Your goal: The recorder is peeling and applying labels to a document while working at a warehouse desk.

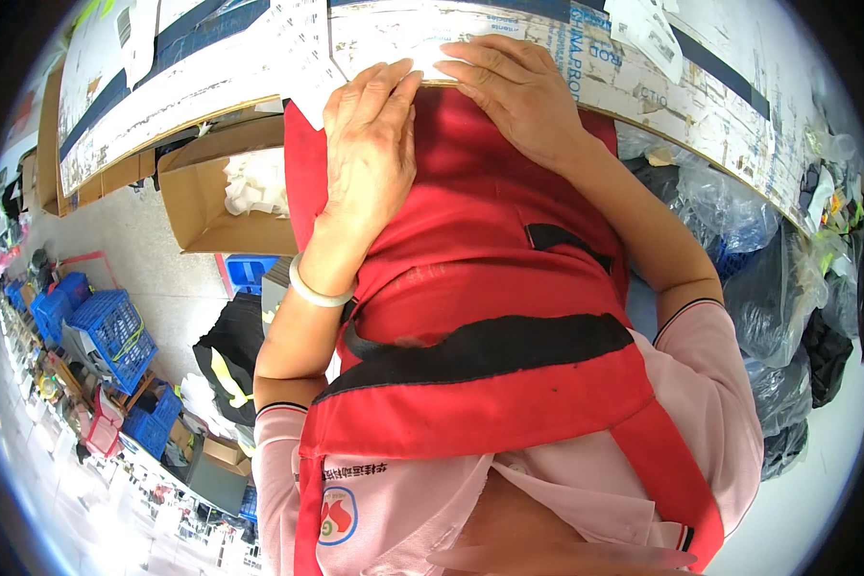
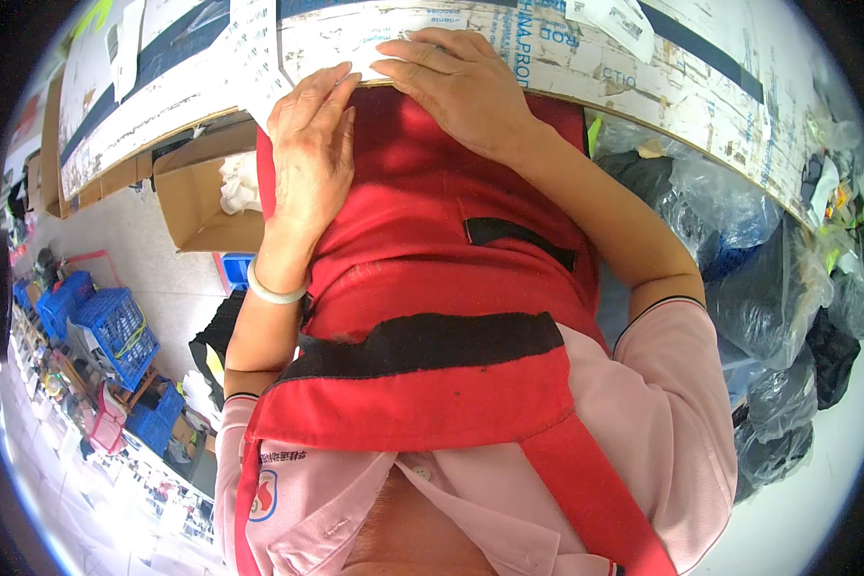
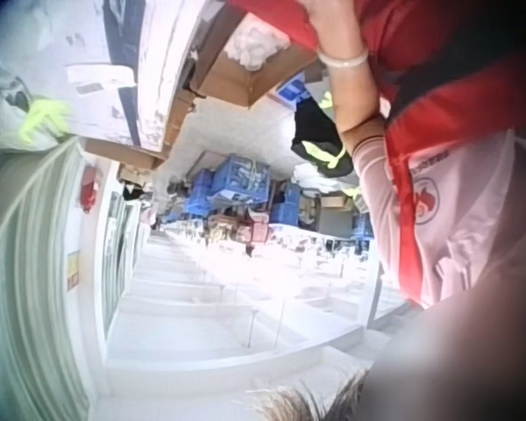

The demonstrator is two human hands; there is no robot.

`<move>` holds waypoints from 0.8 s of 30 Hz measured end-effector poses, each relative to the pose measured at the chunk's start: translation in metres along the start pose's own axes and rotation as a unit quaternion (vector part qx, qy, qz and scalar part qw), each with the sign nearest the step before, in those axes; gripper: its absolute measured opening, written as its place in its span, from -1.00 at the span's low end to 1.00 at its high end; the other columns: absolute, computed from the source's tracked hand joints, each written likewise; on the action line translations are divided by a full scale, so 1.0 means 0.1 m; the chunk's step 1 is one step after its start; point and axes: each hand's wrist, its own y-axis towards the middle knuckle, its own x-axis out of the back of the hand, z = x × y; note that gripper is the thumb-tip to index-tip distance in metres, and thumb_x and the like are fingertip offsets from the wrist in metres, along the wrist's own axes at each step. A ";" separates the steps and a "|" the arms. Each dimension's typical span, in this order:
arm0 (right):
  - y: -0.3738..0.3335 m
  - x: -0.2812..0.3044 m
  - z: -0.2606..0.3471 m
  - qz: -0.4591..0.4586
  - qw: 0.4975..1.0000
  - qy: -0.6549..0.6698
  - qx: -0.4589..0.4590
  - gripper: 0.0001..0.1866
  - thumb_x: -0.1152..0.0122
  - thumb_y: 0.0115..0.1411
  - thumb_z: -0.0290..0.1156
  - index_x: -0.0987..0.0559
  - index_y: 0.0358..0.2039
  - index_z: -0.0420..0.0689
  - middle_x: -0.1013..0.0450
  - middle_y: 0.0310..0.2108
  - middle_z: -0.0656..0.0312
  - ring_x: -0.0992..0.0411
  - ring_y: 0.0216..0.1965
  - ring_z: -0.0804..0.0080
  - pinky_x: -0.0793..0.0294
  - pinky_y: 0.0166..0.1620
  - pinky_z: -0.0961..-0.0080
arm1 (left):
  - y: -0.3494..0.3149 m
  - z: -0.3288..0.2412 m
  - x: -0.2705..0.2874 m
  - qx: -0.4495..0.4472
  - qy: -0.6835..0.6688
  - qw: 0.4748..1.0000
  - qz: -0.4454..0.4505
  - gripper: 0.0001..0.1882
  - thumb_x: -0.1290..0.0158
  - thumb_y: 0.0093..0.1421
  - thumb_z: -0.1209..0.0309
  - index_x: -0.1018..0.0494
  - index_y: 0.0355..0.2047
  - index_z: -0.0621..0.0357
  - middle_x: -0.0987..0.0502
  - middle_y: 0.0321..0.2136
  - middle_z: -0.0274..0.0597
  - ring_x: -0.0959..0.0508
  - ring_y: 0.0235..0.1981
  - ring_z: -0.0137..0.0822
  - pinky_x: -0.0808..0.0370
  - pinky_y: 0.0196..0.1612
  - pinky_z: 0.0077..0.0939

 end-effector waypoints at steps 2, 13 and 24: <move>0.01 -0.01 0.00 -0.011 1.000 0.003 0.005 -0.70 -0.11 0.14 -0.30 -0.54 -0.09 0.09 -0.43 0.00 0.51 -0.34 0.01 0.42 -0.30 0.04 0.39 | 0.00 -0.01 0.03 -0.011 0.040 0.999 0.013 -0.67 -0.03 0.06 0.58 -0.49 -0.11 0.23 -0.45 -0.01 -0.22 -0.40 0.03 -0.15 -0.23 0.13 -0.21; -0.04 -0.09 -0.08 -0.011 1.000 0.030 -0.002 -0.69 -0.12 0.13 -0.31 -0.56 -0.08 0.12 -0.44 0.00 0.51 -0.35 -0.02 0.40 -0.31 0.02 0.37 | -0.01 -0.08 -0.11 -0.031 0.088 0.993 0.074 -0.41 0.07 0.02 0.61 -0.29 0.14 0.22 -0.23 0.21 -0.16 -0.16 0.27 -0.08 0.01 0.29 0.00; -0.03 -0.07 -0.07 -0.010 1.000 0.014 0.009 -0.68 -0.11 0.13 -0.33 -0.56 -0.07 0.12 -0.43 0.01 0.52 -0.34 -0.03 0.38 -0.30 0.01 0.36 | -0.04 0.03 -0.06 -0.036 0.161 0.980 0.111 -0.32 0.07 0.00 0.62 -0.20 0.22 0.19 -0.13 0.28 -0.15 -0.15 0.29 -0.13 0.05 0.32 -0.05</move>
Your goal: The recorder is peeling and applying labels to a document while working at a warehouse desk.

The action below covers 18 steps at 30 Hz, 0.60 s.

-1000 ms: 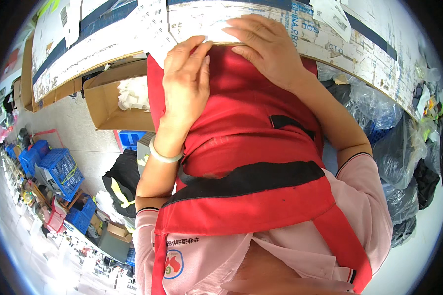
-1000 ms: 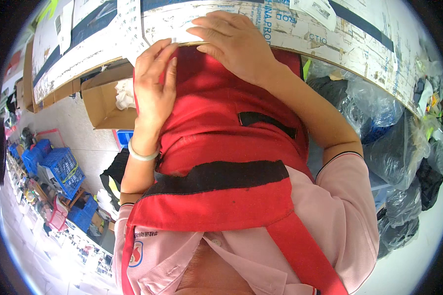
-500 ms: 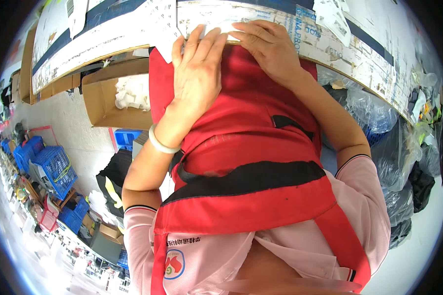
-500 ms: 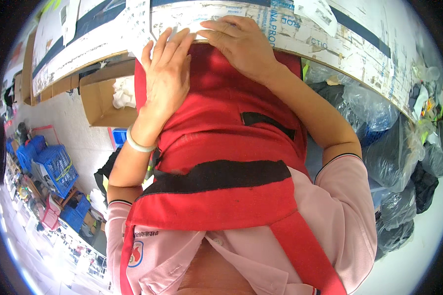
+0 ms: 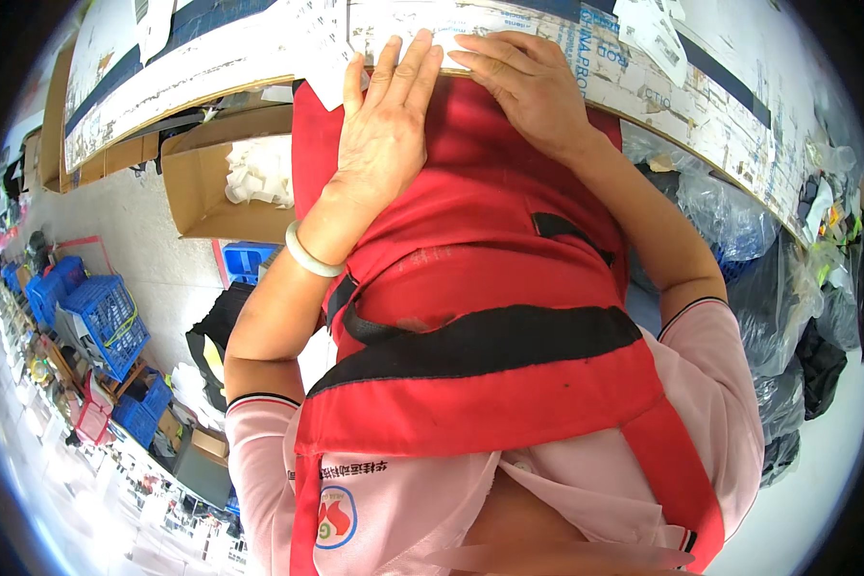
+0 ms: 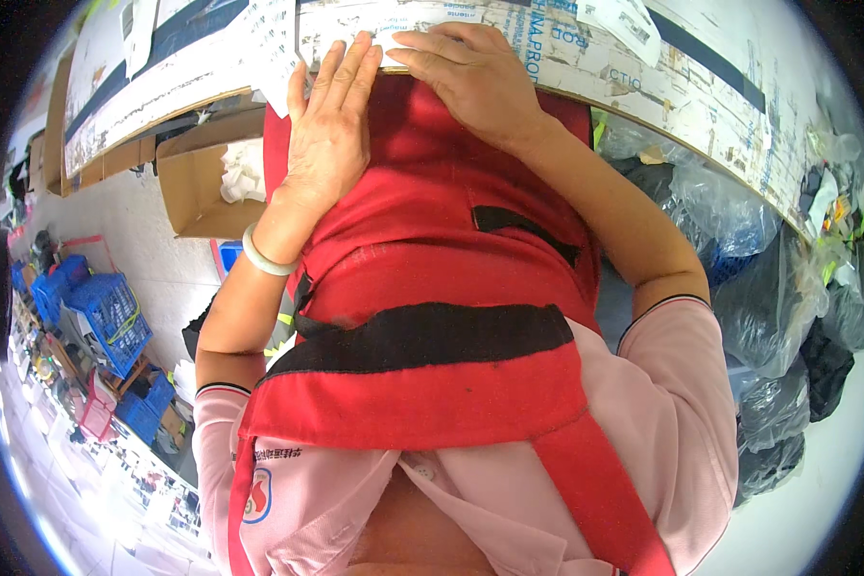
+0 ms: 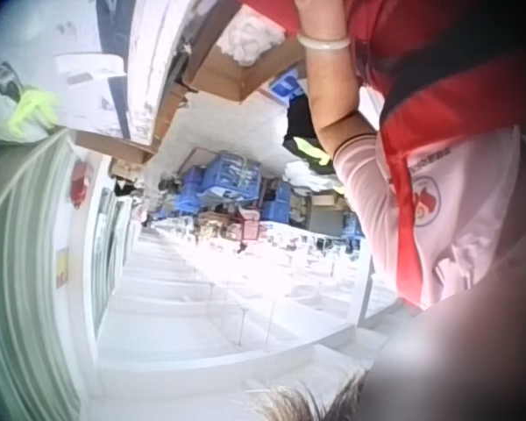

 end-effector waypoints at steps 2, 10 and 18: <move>0.01 -0.01 -0.01 0.002 1.000 -0.005 0.004 -0.69 -0.08 0.14 -0.35 -0.56 -0.08 0.11 -0.43 0.00 0.51 -0.35 -0.03 0.37 -0.30 0.01 0.36 | 0.03 0.00 0.04 0.008 -0.001 0.999 -0.031 -0.43 0.02 0.03 0.59 -0.32 0.13 0.16 -0.27 0.19 -0.15 -0.24 0.22 -0.13 -0.03 0.28 -0.07; 0.00 0.03 0.00 -0.003 1.000 -0.018 0.021 -0.71 -0.05 0.16 -0.33 -0.54 -0.08 0.09 -0.42 0.02 0.50 -0.35 -0.04 0.36 -0.29 0.02 0.35 | 0.34 0.24 0.22 0.063 -0.240 0.966 -0.077 -0.74 -0.12 0.08 0.49 -0.53 -0.19 0.24 -0.52 -0.20 -0.04 -0.51 -0.16 -0.01 -0.46 -0.11 -0.29; -0.01 0.05 0.04 0.013 0.999 -0.035 0.008 -0.70 -0.03 0.19 -0.29 -0.53 -0.06 0.10 -0.40 0.05 0.52 -0.32 0.01 0.41 -0.26 0.04 0.39 | 0.54 0.32 0.28 0.073 -0.223 0.971 0.038 -0.63 -0.24 0.05 0.29 -0.50 -0.17 0.22 -0.52 -0.23 -0.03 -0.54 -0.21 -0.12 -0.47 -0.14 -0.34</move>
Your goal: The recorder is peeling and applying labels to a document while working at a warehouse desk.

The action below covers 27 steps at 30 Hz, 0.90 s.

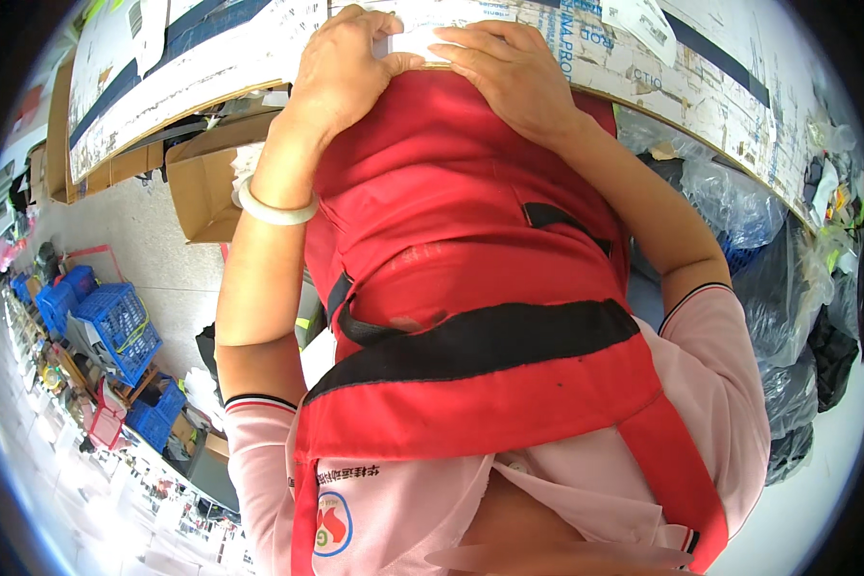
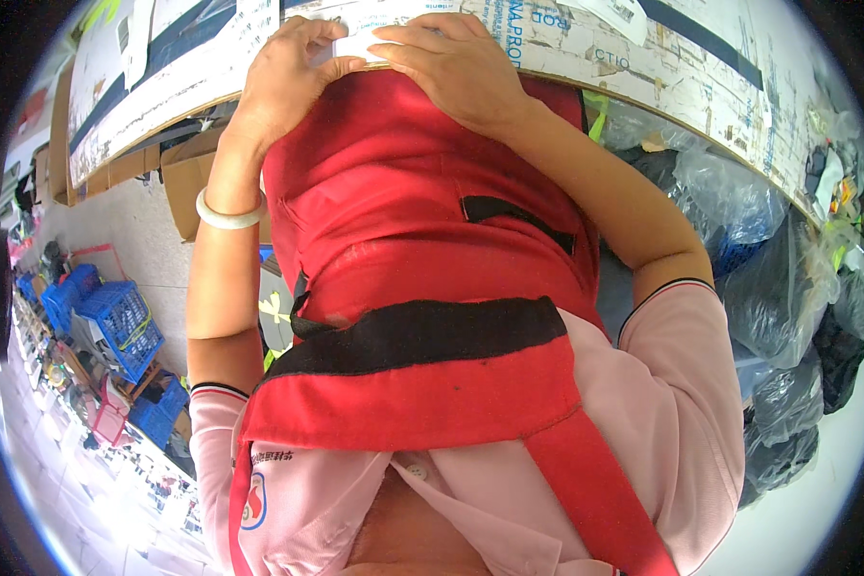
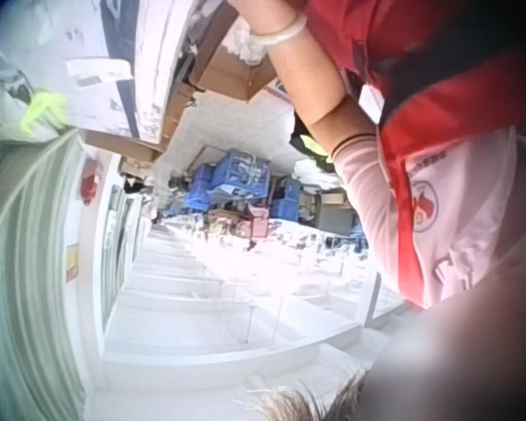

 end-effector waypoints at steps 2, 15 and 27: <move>0.00 0.01 0.00 -0.002 1.000 -0.007 0.010 -0.70 -0.03 0.19 -0.29 -0.54 -0.06 0.10 -0.40 0.05 0.52 -0.32 0.00 0.42 -0.26 0.05 0.39 | 0.04 -0.01 0.03 0.007 0.020 1.000 0.023 -0.65 -0.25 0.05 0.30 -0.50 -0.20 0.23 -0.53 -0.24 -0.02 -0.54 -0.23 -0.14 -0.46 -0.14 -0.36; 0.02 0.02 0.02 -0.024 0.998 0.055 -0.016 -0.74 -0.11 0.14 -0.36 -0.58 -0.13 0.04 -0.42 0.05 0.51 -0.32 -0.02 0.37 -0.26 0.02 0.41 | 0.10 0.02 0.04 0.154 -0.284 0.943 0.076 -0.69 -0.17 0.13 0.44 -0.46 -0.10 0.21 -0.52 -0.44 -0.32 -0.49 -0.43 -0.47 -0.46 -0.36 -0.57; 0.05 0.10 0.05 -0.021 0.999 0.048 -0.014 -0.71 -0.13 0.13 -0.38 -0.58 -0.10 0.06 -0.44 0.01 0.50 -0.34 -0.02 0.37 -0.27 0.02 0.42 | 0.11 -0.11 0.02 0.062 -0.086 0.994 0.035 -0.68 -0.13 0.13 0.45 -0.47 -0.07 0.18 -0.47 -0.55 -0.34 -0.44 -0.50 -0.53 -0.46 -0.38 -0.60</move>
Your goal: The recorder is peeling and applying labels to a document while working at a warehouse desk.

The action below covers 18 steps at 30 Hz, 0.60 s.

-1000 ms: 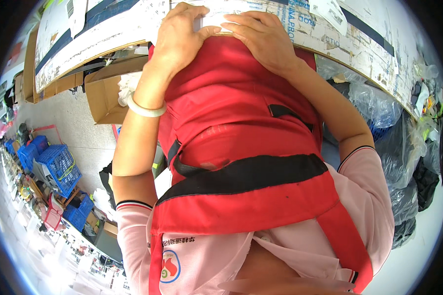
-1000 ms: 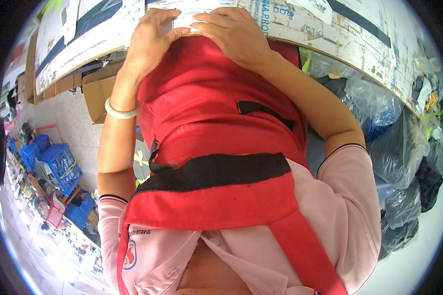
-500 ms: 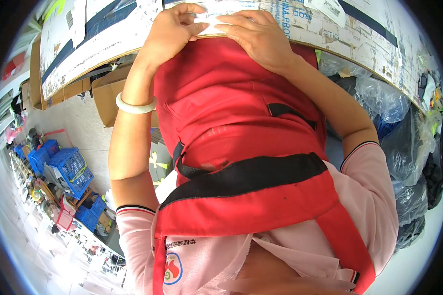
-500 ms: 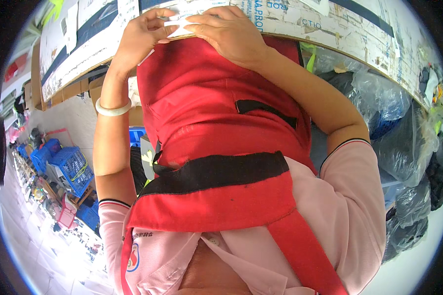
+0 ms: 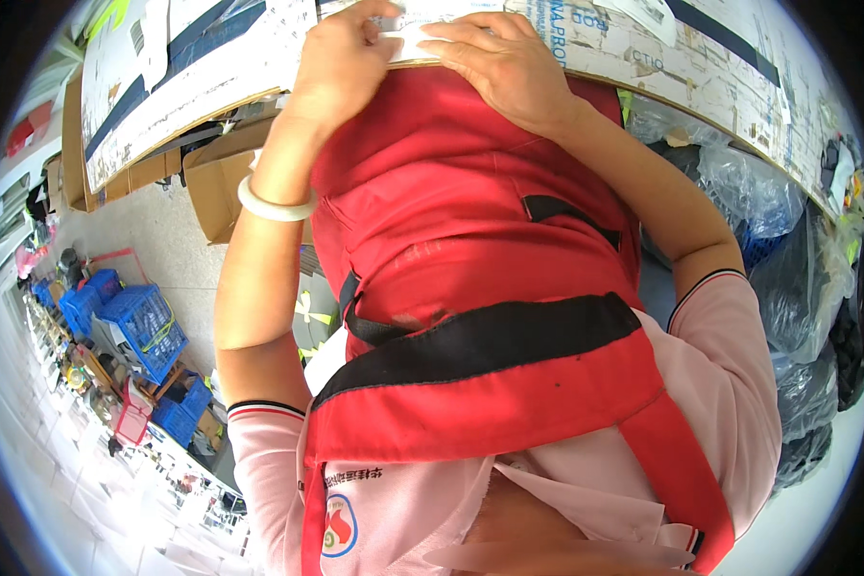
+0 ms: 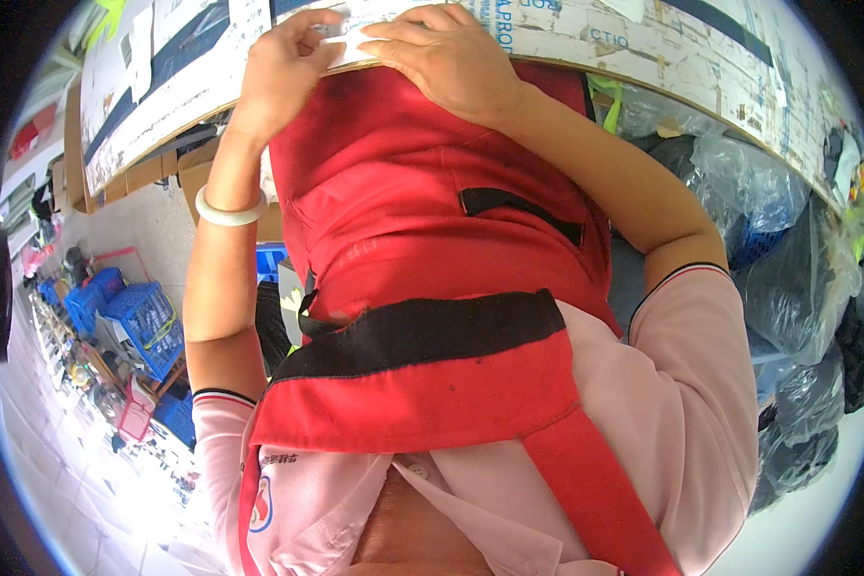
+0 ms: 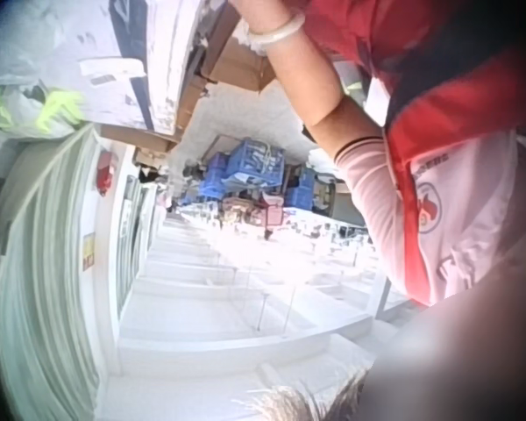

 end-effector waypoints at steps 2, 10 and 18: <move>0.00 0.00 0.01 -0.002 1.000 0.019 -0.005 -0.71 -0.14 0.13 -0.38 -0.58 -0.10 0.06 -0.44 0.01 0.50 -0.34 -0.03 0.38 -0.27 0.01 0.44 | -0.02 0.08 0.02 0.066 -0.129 0.989 0.029 -0.70 -0.12 0.17 0.47 -0.48 -0.07 0.19 -0.46 -0.51 -0.40 -0.44 -0.46 -0.56 -0.47 -0.35 -0.67; 0.04 0.08 0.03 -0.045 0.998 0.034 0.020 -0.76 -0.12 0.15 -0.39 -0.58 -0.17 -0.14 -0.48 -0.10 0.29 -0.37 -0.15 0.37 -0.29 -0.04 0.45 | -0.08 0.08 -0.08 0.069 -0.088 0.994 -0.016 -0.65 -0.15 0.16 0.44 -0.46 -0.04 0.24 -0.48 -0.54 -0.37 -0.46 -0.47 -0.60 -0.48 -0.32 -0.72; 0.02 0.06 0.02 -0.037 0.998 0.058 0.009 -0.74 -0.11 0.15 -0.38 -0.59 -0.14 -0.10 -0.47 -0.06 0.32 -0.35 -0.10 0.36 -0.25 0.00 0.43 | -0.15 -0.34 -0.16 -0.040 0.073 0.987 -0.135 -0.68 -0.02 0.04 0.62 -0.48 -0.15 0.23 -0.54 -0.46 0.11 -0.56 -0.40 0.06 -0.50 -0.31 -0.27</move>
